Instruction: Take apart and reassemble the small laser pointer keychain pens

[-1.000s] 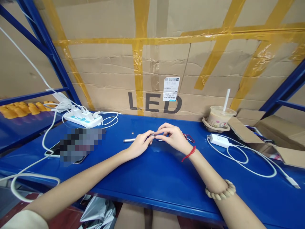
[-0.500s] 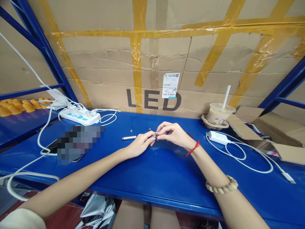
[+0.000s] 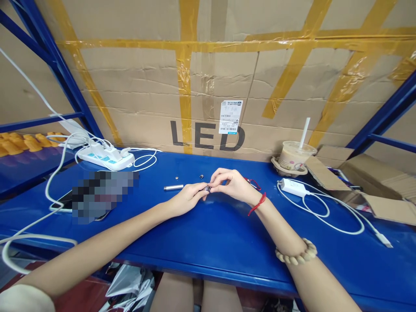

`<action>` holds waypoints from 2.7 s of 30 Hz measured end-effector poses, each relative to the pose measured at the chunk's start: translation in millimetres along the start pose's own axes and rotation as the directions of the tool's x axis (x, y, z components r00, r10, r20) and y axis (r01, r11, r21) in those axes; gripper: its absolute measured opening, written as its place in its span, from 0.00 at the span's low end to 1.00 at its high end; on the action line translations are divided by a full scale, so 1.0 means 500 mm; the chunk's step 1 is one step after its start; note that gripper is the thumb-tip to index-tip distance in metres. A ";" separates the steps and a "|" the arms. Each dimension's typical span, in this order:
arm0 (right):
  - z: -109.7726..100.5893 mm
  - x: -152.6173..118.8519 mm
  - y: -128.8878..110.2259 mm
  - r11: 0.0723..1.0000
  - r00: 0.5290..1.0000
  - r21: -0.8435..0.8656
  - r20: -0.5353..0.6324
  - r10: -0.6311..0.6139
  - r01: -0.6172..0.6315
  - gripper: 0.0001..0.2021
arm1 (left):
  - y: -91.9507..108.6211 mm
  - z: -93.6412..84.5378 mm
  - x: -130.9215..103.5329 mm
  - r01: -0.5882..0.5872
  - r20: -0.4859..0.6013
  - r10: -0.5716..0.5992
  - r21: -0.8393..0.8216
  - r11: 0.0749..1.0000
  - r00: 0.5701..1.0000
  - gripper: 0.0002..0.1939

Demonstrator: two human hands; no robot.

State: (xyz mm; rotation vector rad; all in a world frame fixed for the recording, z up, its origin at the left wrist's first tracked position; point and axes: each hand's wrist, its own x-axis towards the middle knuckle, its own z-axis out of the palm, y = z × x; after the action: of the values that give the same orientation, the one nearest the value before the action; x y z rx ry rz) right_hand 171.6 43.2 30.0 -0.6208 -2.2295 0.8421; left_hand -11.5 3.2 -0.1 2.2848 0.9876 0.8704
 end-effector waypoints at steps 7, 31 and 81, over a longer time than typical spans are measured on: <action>0.017 -0.001 0.003 0.998 0.997 -0.067 -0.075 -0.028 0.023 0.09 | -0.010 0.002 -0.003 -0.102 -0.095 0.118 0.161 0.982 0.988 0.11; 0.023 -0.004 -0.006 0.951 0.988 -0.309 -0.140 -0.063 0.016 0.14 | -0.002 0.009 0.007 -0.027 -0.194 0.068 0.204 0.978 0.979 0.09; 0.032 0.001 -0.010 0.995 0.972 -0.095 -0.237 -0.002 -0.021 0.12 | -0.001 0.002 -0.005 0.001 -0.208 0.020 0.100 0.995 0.978 0.09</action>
State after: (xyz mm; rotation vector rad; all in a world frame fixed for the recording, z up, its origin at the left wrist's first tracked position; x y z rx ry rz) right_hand 158.8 34.0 24.5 -0.7383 -2.0597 0.6311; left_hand -12.1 1.3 -1.8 2.3166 1.1339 1.1069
